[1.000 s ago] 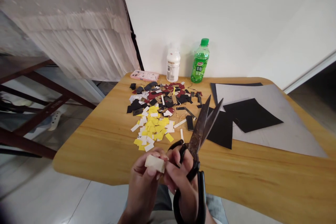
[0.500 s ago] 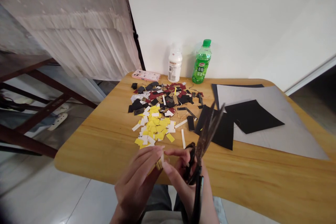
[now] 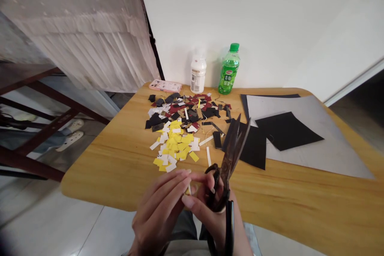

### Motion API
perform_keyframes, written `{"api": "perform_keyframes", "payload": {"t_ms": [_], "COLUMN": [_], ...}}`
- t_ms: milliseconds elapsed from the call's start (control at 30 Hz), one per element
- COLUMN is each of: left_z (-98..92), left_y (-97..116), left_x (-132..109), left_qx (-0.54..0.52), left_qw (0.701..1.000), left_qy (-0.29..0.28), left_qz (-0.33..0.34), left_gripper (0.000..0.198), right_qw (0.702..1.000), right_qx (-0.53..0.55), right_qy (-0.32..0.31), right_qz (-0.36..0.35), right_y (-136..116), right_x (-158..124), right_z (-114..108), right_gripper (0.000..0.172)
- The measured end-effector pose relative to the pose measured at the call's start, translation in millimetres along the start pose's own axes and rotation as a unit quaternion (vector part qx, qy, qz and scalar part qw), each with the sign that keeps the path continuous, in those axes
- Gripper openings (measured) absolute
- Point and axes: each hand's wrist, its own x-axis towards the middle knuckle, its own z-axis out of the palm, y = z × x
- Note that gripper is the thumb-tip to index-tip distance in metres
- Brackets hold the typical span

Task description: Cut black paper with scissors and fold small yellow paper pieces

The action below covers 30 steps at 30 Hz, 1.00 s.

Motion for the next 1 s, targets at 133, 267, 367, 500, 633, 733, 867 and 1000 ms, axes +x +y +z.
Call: {"api": "perform_keyframes", "payload": {"t_ms": [133, 267, 367, 500, 633, 733, 867, 1000], "left_z": [-2.3, -5.4, -5.3, -4.5, -6.5, -8.4, -9.7, -10.0], "left_y": [2, 4, 3, 1, 2, 3, 4, 4], "left_x": [2, 2, 3, 3, 3, 2, 3, 5], "left_qx": [-0.013, -0.014, -0.018, -0.017, -0.033, -0.040, -0.052, -0.059], "left_qw": [1.000, 1.000, 1.000, 1.000, 0.999, 0.999, 0.998, 0.998], "left_qy": [0.008, -0.006, 0.000, 0.003, 0.002, 0.009, 0.011, 0.007], "left_qz": [-0.013, -0.022, -0.015, -0.003, -0.018, -0.026, -0.034, -0.032], "left_gripper": [0.019, 0.021, 0.020, 0.020, 0.022, 0.022, 0.020, 0.019], "right_qw": [0.996, 0.992, 0.990, 0.988, 0.993, 0.998, 0.999, 0.992], "right_qx": [0.029, 0.046, 0.058, 0.073, 0.068, 0.042, 0.039, 0.083], "right_qy": [0.090, 0.118, 0.129, 0.134, 0.090, 0.020, 0.019, 0.097], "right_qz": [0.004, -0.006, -0.011, -0.008, -0.019, -0.032, -0.029, -0.013], "right_y": [-7, -9, -8, -8, -7, -6, -9, -14], "right_x": [-7, -12, -12, -10, -7, -6, -8, -12], "right_z": [14, 21, 23, 24, 14, 4, 5, 21], "right_gripper": [0.049, 0.054, 0.054, 0.055, 0.050, 0.044, 0.044, 0.051]}}
